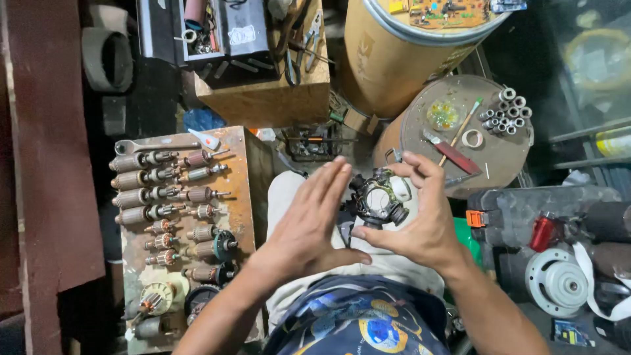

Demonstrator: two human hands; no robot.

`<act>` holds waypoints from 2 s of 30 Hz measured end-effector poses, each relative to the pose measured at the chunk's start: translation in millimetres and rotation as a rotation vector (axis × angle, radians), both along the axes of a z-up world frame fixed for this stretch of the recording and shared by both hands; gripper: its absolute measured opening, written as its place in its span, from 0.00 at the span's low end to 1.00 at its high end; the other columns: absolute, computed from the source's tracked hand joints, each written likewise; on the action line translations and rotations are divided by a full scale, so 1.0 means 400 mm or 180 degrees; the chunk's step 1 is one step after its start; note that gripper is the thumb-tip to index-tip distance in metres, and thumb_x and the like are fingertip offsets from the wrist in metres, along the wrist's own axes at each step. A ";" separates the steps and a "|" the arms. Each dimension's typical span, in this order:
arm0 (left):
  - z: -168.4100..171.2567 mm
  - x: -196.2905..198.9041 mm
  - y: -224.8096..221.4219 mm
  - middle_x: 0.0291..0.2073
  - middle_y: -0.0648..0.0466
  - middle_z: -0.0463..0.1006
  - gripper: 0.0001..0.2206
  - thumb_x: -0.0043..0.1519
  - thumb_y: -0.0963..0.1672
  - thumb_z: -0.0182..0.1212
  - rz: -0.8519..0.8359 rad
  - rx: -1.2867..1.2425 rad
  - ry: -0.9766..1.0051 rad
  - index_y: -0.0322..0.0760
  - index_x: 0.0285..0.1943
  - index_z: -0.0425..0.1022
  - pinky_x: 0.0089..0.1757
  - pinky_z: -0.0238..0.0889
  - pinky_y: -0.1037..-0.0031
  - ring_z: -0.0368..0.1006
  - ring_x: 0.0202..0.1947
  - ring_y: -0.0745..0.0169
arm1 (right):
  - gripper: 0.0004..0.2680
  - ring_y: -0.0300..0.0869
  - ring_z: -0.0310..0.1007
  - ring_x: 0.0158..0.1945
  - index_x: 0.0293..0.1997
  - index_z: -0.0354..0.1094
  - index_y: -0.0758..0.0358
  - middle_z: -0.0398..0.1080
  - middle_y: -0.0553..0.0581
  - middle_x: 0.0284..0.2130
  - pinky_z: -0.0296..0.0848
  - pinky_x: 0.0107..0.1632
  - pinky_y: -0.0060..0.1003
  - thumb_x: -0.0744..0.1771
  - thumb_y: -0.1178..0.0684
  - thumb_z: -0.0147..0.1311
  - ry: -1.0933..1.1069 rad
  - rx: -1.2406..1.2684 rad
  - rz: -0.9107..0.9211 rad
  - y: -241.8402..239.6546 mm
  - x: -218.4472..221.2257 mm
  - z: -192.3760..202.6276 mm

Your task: Applying green insulation or grease to a motor stator using a small brush

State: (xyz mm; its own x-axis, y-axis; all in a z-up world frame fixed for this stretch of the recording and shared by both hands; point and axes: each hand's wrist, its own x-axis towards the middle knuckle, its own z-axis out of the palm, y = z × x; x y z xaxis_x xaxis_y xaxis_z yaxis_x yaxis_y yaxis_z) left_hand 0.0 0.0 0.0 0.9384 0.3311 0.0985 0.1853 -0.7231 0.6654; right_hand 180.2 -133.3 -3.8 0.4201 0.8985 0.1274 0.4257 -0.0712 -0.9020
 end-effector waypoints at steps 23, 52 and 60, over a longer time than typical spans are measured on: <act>-0.225 0.249 0.006 0.50 0.36 0.71 0.43 0.42 0.47 0.82 0.0297 -0.3210 0.0060 0.30 0.64 0.59 0.55 0.65 0.48 0.69 0.57 0.35 | 0.41 0.53 0.66 0.63 0.79 0.34 0.63 0.68 0.68 0.60 0.60 0.66 0.53 0.63 0.23 0.44 0.1819 -0.0514 -0.0023 -0.041 0.205 -0.191; -0.596 0.713 0.122 0.58 0.41 0.66 0.48 0.37 0.50 0.81 0.0188 -0.1856 0.0663 0.42 0.69 0.59 0.58 0.67 0.42 0.69 0.60 0.27 | 0.10 0.57 0.79 0.51 0.47 0.79 0.40 0.80 0.60 0.40 0.76 0.53 0.50 0.65 0.39 0.58 0.0049 -0.3729 -0.2951 0.026 0.691 -0.881; -0.594 0.739 0.129 0.58 0.37 0.66 0.49 0.39 0.48 0.82 -0.0130 -0.1943 0.0723 0.40 0.71 0.57 0.61 0.62 0.41 0.66 0.63 0.24 | 0.09 0.61 0.79 0.48 0.43 0.79 0.49 0.80 0.62 0.37 0.76 0.50 0.56 0.65 0.43 0.54 -0.0165 -0.3149 -0.3120 0.037 0.670 -0.845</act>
